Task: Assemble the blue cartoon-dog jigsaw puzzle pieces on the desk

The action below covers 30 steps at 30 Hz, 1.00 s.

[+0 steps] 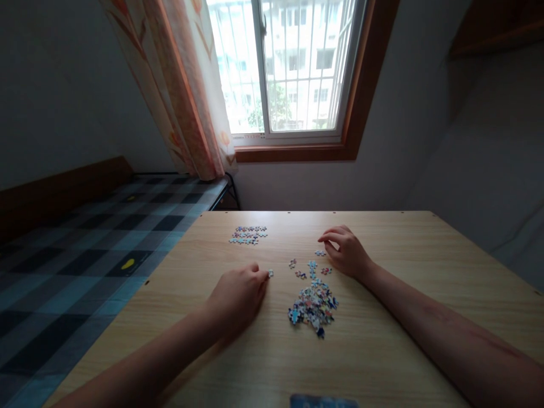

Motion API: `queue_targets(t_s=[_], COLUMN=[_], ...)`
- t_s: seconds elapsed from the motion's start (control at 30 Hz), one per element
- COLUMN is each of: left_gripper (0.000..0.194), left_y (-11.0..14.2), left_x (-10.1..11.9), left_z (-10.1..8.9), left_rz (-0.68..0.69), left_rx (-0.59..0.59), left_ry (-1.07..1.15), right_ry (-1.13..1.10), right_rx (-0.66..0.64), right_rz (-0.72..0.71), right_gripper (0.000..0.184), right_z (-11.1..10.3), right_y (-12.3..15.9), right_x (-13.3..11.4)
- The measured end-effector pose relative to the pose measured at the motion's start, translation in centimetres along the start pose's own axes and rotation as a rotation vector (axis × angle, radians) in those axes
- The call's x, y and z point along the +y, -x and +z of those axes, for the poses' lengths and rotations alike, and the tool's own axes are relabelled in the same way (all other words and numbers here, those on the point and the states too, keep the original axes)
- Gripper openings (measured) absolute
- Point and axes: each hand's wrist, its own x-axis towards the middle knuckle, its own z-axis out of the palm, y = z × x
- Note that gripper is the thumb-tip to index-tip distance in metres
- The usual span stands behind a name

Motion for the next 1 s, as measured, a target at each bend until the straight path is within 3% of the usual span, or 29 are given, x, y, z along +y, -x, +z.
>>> queue_targets(t_s=[0.17,0.3,0.4,0.57,0.87,1.0], left_gripper=[0.027,0.024,0.023,0.030,0.037,0.039], left_y=[-0.7,-1.1,-1.4,-1.8,-2.5,-2.7], left_x=[-0.4,-1.6,-2.9,-4.0,-3.0,-2.7], left_z=[0.7,0.7,0.8,1.7,3.2,3.4], left_rz=[-0.028,-0.040,0.072,0.216,-0.049,-0.105], left_rx=[0.021,0.126,0.203,0.175,0.147,0.168], left_ry=[-0.031,-0.007,0.030,0.040,0.038,0.039], right_ry=[-0.005,-0.011,-0.014,-0.015,-0.017,-0.022], right_rx=[-0.008,-0.012,-0.008,-0.003,0.001,0.008], right_rz=[-0.010,-0.015,-0.023,-0.034,-0.066,-0.068], right_gripper=[0.023,0.023,0.023,0.024,0.026,0.027], right_z=[0.0,0.0,0.1,0.2,0.5,0.7], right_y=[-0.1,-0.1,-0.1,-0.1,-0.2,-0.2], right_x=[0.0,-0.1,0.0,0.1,0.2,0.2])
